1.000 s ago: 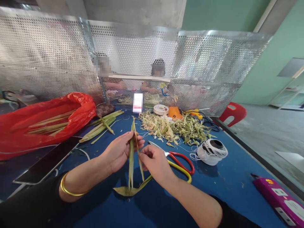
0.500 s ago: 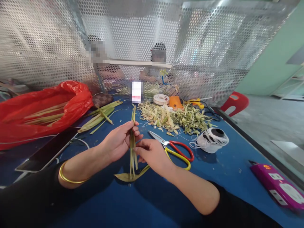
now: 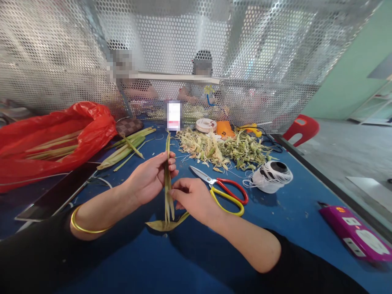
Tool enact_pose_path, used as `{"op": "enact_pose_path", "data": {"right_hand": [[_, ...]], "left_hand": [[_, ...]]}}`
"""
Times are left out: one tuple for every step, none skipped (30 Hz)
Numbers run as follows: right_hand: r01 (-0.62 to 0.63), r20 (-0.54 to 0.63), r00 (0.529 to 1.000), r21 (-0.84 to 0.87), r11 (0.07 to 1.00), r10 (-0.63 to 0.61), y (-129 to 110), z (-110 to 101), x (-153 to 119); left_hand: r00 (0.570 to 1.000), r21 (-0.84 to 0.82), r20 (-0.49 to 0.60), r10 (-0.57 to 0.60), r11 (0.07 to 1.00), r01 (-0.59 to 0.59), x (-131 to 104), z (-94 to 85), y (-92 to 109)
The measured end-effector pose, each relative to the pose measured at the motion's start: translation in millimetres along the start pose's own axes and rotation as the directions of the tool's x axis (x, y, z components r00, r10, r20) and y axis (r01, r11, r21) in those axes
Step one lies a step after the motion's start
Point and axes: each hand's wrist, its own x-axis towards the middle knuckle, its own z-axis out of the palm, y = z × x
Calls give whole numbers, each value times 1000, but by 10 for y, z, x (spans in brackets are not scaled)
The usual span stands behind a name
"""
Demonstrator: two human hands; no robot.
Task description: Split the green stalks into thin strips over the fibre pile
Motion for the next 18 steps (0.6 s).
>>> {"op": "enact_pose_path", "data": {"right_hand": [[3,3,1000,-1,1000,-3,2,2,3],[15,9,1000,-9,1000,-15,1,-4,7],[32,20,999,-34,999,-31,-5,-21,13],[53,35,998,-83,995,-50,-18,-52,19],[84,49,996,-158,984,-77,-39,-96,23],[128,71,991,-260,957,-113,-68,-152,25],[179,107,983,-378,908,-149,-102,-214,24],[246,155,969,-498,831,-194,-138,-279,20],[319,241,947,-602,732,-214,-171,-338,13],[377,336,922,-672,637,-191,-196,-387,6],[419,410,900,-714,561,-149,-211,-423,1],[448,466,879,-736,508,-100,-213,-444,-1],[463,499,865,-743,483,-62,-204,-452,3],[464,508,860,-743,482,-45,-186,-450,13],[447,488,871,-742,499,-54,-164,-441,29],[414,439,894,-736,535,-87,-142,-430,50],[365,364,922,-711,602,-129,-124,-420,73],[302,265,950,-653,694,-165,-114,-412,96]], "left_hand": [[1000,2,7,-6,1000,6,-1,3,5],[1000,3,15,-12,1000,12,-2,7,14],[1000,4,22,-18,1000,18,-3,12,27],[999,5,27,-23,1000,23,-3,18,46],[999,10,29,-24,1000,23,-2,22,73],[999,19,30,-20,1000,20,0,26,107],[999,33,30,-16,999,15,5,26,147],[1000,49,29,-7,999,5,11,24,190],[1000,64,31,2,998,-4,18,18,235],[1000,70,27,12,997,-14,26,9,277],[1000,70,22,20,997,-21,34,-1,315],[1000,65,18,24,998,-25,41,-12,346],[1000,55,16,26,998,-27,45,-22,371],[1000,44,17,25,999,-25,47,-29,390],[1000,34,21,21,999,-21,47,-34,404],[999,28,29,19,999,-19,45,-36,415],[999,23,37,21,999,-22,42,-36,425],[999,20,42,31,999,-32,38,-35,434]]}}
